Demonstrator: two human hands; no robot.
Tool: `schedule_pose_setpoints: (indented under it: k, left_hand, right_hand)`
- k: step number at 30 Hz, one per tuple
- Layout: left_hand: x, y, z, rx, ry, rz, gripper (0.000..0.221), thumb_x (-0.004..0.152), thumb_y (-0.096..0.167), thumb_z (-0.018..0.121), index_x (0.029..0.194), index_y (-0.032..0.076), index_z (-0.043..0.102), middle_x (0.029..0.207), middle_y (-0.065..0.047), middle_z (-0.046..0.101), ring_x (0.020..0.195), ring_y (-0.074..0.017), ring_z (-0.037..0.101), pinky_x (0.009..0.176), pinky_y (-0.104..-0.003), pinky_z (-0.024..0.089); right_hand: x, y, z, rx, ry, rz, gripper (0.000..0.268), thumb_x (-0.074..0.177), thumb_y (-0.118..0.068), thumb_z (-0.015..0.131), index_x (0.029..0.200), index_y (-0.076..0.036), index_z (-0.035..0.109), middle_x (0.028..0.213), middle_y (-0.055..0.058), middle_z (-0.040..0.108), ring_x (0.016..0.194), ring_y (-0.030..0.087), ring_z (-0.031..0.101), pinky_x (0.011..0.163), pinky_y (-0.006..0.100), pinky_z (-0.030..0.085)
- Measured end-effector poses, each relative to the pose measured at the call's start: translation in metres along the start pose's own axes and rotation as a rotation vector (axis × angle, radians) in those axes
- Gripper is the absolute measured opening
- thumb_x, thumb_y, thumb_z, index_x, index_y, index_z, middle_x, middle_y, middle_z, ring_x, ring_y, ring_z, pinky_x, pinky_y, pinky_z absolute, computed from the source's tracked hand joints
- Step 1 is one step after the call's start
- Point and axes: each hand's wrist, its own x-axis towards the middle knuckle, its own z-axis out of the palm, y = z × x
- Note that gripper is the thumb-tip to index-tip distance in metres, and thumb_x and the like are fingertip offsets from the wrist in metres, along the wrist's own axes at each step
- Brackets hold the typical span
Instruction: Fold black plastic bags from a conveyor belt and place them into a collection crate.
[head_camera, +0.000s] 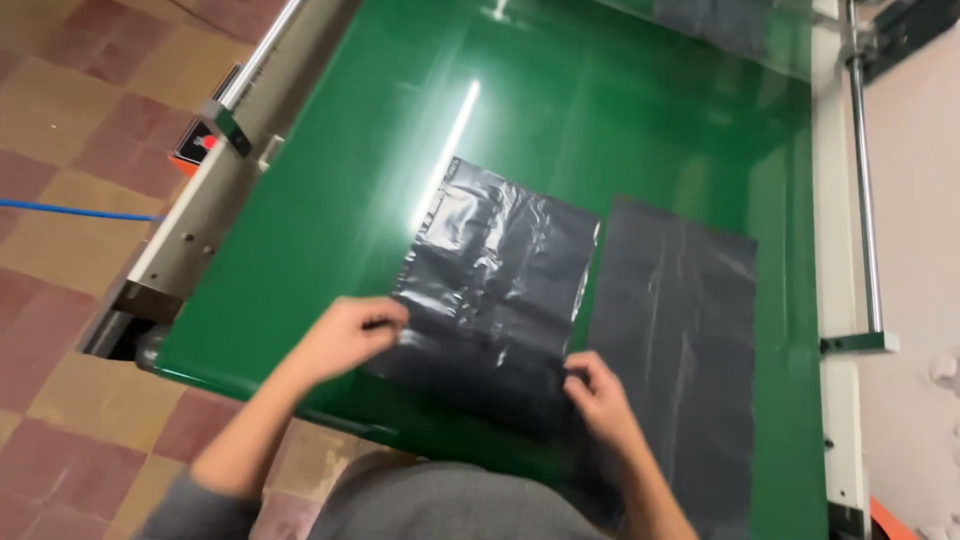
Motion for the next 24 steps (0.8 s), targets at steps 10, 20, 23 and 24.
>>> schedule_pose_setpoints:
  k: [10, 20, 23, 24]
  left_hand:
    - [0.318, -0.107, 0.045, -0.026, 0.301, 0.048, 0.027, 0.085, 0.020, 0.071, 0.108, 0.006, 0.074, 0.093, -0.012, 0.077, 0.085, -0.0211, 0.073, 0.079, -0.035, 0.056]
    - [0.309, -0.074, 0.056, 0.597, 0.358, 0.063, 0.032, 0.086, 0.022, 0.071, 0.115, 0.008, 0.070, 0.107, -0.017, 0.073, 0.098, -0.0392, 0.069, 0.079, -0.047, 0.054]
    - [0.273, -0.026, 0.065, 0.776, 0.344, 0.114, 0.043, 0.087, 0.027, 0.072, 0.125, 0.008, 0.062, 0.122, -0.015, 0.068, 0.112, -0.0378, 0.064, 0.083, -0.048, 0.051]
    - [0.259, -0.017, 0.068, 0.709, 0.316, 0.123, 0.047, 0.092, 0.033, 0.072, 0.130, 0.010, 0.058, 0.130, -0.013, 0.064, 0.121, -0.0358, 0.061, 0.091, -0.047, 0.051]
  right_hand:
    - [0.241, 0.013, -0.078, -0.331, 0.335, -0.196, 0.022, 0.096, -0.020, 0.069, 0.111, -0.004, 0.068, 0.084, 0.006, 0.070, 0.075, 0.014, 0.065, 0.070, 0.029, 0.052]
    - [0.302, 0.020, -0.054, -0.779, 0.141, -0.087, 0.048, 0.076, -0.029, 0.080, 0.116, -0.006, 0.064, 0.112, 0.016, 0.065, 0.107, 0.039, 0.059, 0.092, 0.049, 0.048]
    - [0.306, 0.017, -0.048, -0.805, 0.064, 0.029, 0.041, 0.077, -0.023, 0.079, 0.112, -0.007, 0.062, 0.108, 0.016, 0.065, 0.106, 0.038, 0.060, 0.091, 0.048, 0.049]
    - [0.305, 0.015, -0.045, -0.812, 0.048, 0.032, 0.035, 0.079, -0.019, 0.077, 0.108, -0.007, 0.062, 0.105, 0.016, 0.066, 0.104, 0.038, 0.060, 0.090, 0.048, 0.050]
